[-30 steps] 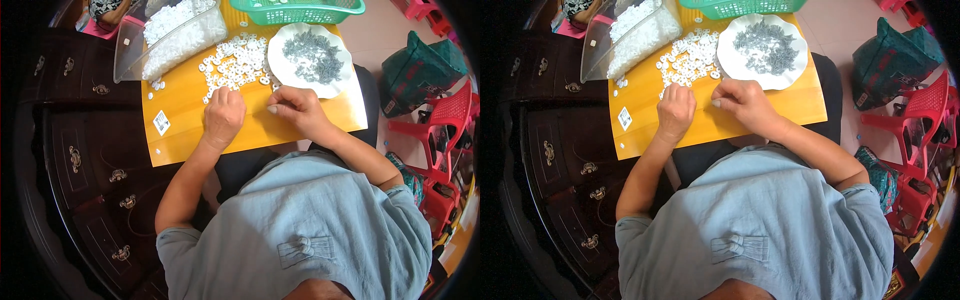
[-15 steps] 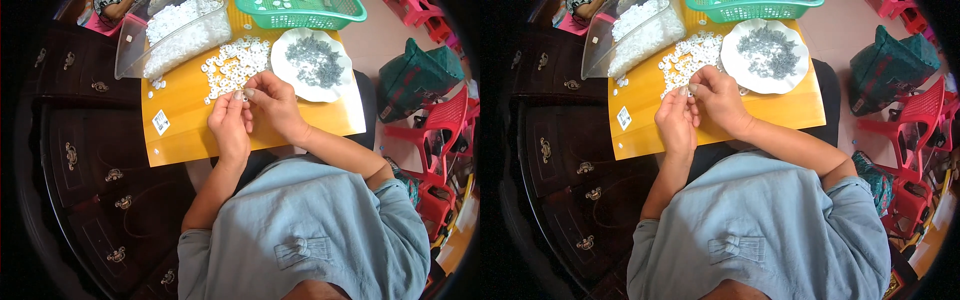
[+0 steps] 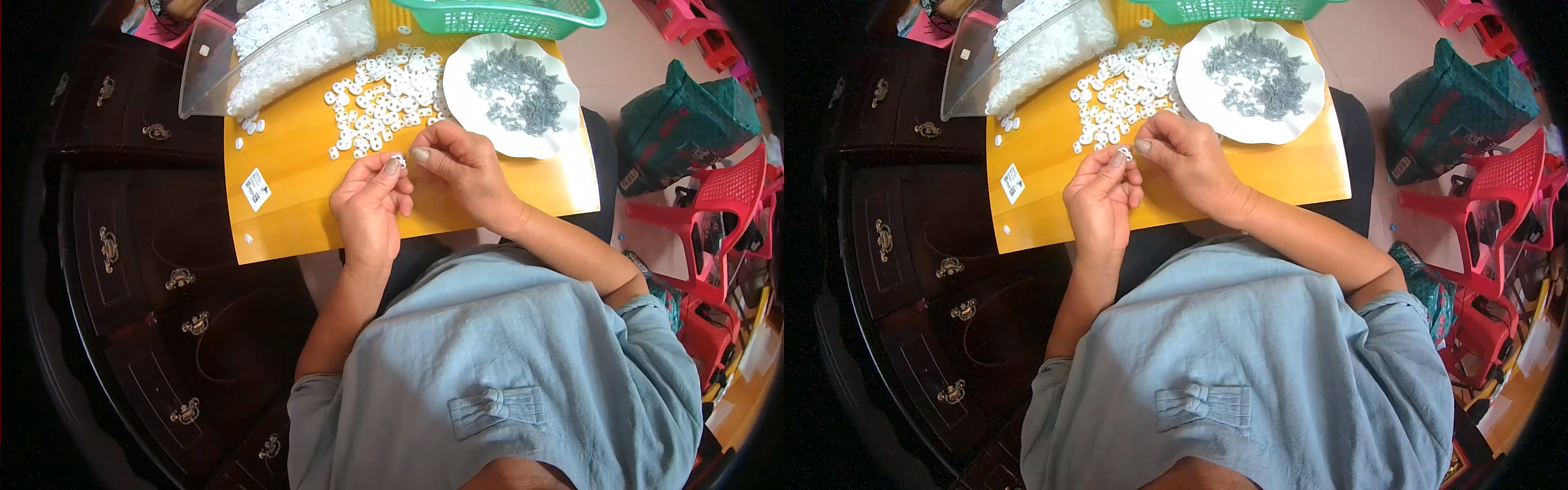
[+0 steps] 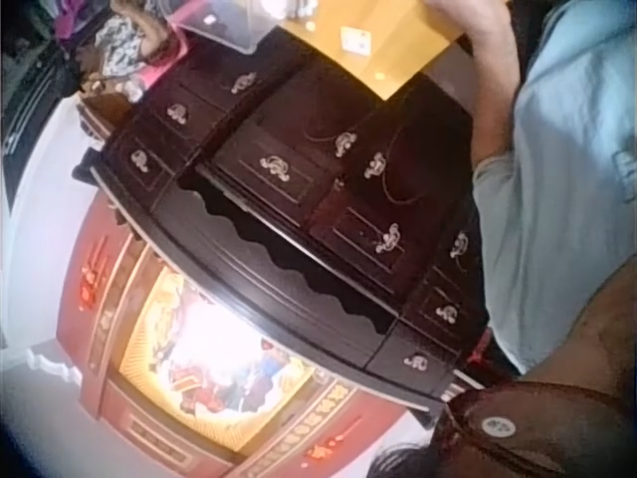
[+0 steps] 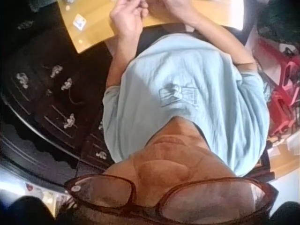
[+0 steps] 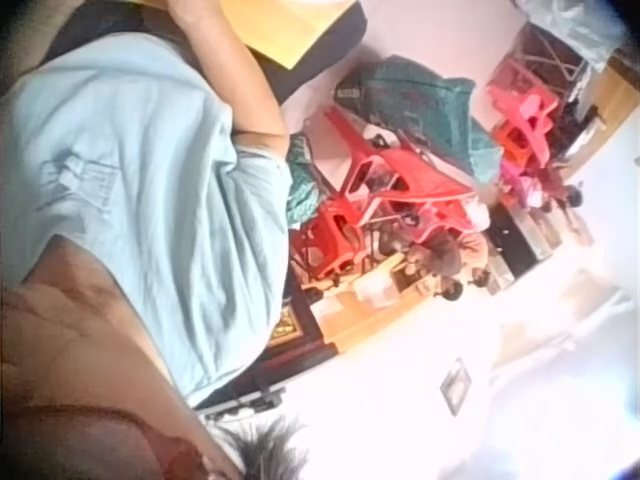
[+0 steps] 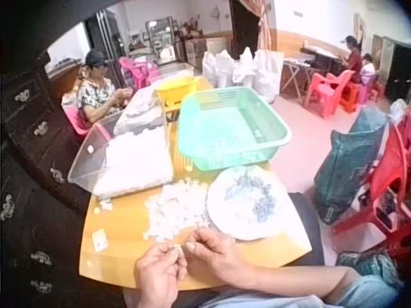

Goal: Manually assembling small white plastic components by inserting metal pins into them.

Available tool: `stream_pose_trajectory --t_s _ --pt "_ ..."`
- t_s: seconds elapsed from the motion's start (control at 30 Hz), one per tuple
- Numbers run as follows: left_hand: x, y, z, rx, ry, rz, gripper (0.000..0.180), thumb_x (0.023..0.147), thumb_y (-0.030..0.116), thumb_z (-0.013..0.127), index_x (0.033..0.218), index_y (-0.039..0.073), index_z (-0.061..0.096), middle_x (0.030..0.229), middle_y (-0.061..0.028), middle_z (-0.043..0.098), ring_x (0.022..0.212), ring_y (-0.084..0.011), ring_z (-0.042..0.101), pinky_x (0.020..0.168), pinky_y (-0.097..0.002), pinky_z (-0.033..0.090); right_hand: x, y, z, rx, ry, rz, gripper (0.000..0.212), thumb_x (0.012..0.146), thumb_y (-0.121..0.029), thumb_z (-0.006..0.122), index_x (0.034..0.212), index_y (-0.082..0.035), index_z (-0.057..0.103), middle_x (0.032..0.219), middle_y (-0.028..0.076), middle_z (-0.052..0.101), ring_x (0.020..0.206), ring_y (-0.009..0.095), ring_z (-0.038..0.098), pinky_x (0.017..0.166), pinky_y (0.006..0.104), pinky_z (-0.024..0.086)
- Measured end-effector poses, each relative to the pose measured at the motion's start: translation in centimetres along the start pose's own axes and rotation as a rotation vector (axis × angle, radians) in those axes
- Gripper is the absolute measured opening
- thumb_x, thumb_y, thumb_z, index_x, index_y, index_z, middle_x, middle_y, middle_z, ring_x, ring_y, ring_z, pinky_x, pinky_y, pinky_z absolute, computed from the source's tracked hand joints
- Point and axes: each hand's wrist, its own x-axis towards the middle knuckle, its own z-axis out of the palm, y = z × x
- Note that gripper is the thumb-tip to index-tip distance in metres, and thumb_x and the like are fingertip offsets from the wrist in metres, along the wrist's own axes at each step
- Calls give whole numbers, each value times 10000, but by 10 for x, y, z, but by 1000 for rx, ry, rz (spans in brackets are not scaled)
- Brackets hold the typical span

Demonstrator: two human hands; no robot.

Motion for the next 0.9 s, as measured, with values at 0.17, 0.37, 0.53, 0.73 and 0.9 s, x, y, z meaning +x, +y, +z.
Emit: stream_pose_trajectory --t_s 0.17,0.37,0.53,0.73,0.9 --pt "0 -2 2 7 -5 31 121 924 37 610 1013 -45 613 841 -81 634 646 -125 581 496 -233 430 -3 -2 -1 -108 -4 -26 120 958 -82 600 875 3 585 760 -3 558 704 69 493 622 233 428" --pt "-4 -2 9 77 29 64 110 911 3 616 1003 -57 616 853 -87 640 643 -123 596 475 -226 444 -2 -1 -3 -211 -9 -108 105 938 -76 622 883 8 593 747 29 597 692 84 526 621 247 450" --pt "-6 -5 9 109 47 105 97 903 -25 610 993 -60 611 861 -95 642 634 -121 602 467 -221 446 -2 -1 -5 -411 -22 -205 74 907 -55 652 907 0 602 735 65 601 651 121 547 599 267 460" --pt "-6 -4 8 103 55 137 88 897 -41 610 982 -63 608 864 -102 642 631 -122 607 464 -212 446 -3 -4 -3 -377 7 -194 81 893 -47 662 907 0 597 740 92 601 656 163 567 613 291 470" --pt "-8 -4 10 112 65 159 77 894 -42 616 969 -60 611 857 -100 644 624 -118 609 460 -209 446 -1 0 -4 -420 -13 -261 84 880 -38 667 907 -1 596 757 106 611 671 211 592 626 307 475"
